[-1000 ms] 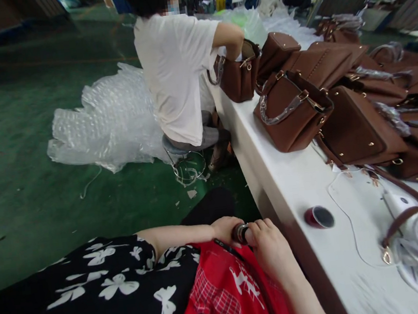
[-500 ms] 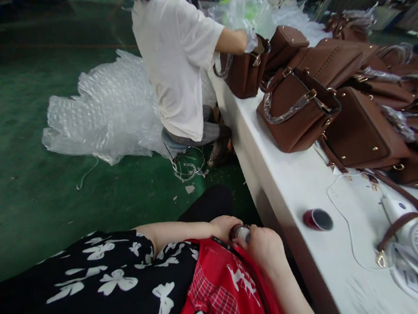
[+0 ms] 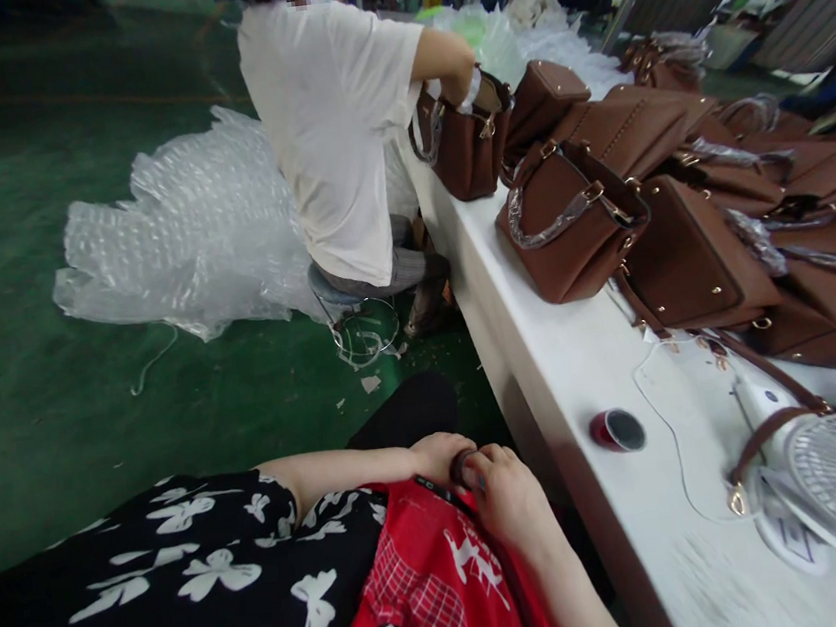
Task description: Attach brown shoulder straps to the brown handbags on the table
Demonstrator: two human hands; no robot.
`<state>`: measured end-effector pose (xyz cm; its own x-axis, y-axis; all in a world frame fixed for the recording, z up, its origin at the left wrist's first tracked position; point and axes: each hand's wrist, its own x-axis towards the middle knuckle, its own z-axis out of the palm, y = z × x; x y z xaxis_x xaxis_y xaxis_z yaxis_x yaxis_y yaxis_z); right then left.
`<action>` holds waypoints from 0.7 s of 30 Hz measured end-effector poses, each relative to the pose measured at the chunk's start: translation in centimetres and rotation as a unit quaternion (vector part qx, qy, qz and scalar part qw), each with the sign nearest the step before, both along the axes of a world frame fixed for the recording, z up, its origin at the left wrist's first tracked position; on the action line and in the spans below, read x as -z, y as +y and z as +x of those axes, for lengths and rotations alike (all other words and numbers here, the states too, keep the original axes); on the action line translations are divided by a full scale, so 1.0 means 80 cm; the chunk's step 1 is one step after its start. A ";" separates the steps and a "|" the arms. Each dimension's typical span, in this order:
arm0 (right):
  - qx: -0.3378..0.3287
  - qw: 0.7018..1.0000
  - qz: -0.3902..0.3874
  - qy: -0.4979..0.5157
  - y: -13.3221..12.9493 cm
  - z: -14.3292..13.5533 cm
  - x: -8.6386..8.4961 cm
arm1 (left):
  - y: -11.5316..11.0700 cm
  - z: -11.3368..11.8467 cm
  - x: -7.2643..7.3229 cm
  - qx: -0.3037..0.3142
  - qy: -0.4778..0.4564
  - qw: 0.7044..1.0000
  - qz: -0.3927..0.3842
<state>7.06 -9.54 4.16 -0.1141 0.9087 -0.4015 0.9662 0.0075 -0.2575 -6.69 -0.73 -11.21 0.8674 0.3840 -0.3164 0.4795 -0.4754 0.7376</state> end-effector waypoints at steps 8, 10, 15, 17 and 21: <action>0.060 0.997 0.009 -0.052 0.004 0.001 -0.006 | 0.000 -0.002 0.001 -0.024 -0.004 1.000 0.001; -0.004 0.999 0.029 0.017 0.002 -0.001 -0.009 | 0.000 -0.002 -0.002 -0.029 -0.002 1.000 -0.003; -0.007 1.000 -0.010 0.013 0.001 -0.010 0.005 | -0.002 0.000 -0.019 -0.023 0.015 1.000 0.000; 0.036 0.999 -0.015 -0.024 0.006 -0.009 0.010 | -0.001 -0.001 -0.027 -0.010 0.008 1.000 -0.007; 0.094 0.994 -0.003 -0.062 0.014 -0.001 0.002 | -0.003 -0.004 -0.030 -0.030 -0.019 0.999 -0.027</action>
<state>6.98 -8.43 4.01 0.1083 0.9066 -0.4078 0.9748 -0.1773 -0.1351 -7.00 -0.98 -8.81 0.8551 0.4189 -0.3055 0.4771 -0.4055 0.7797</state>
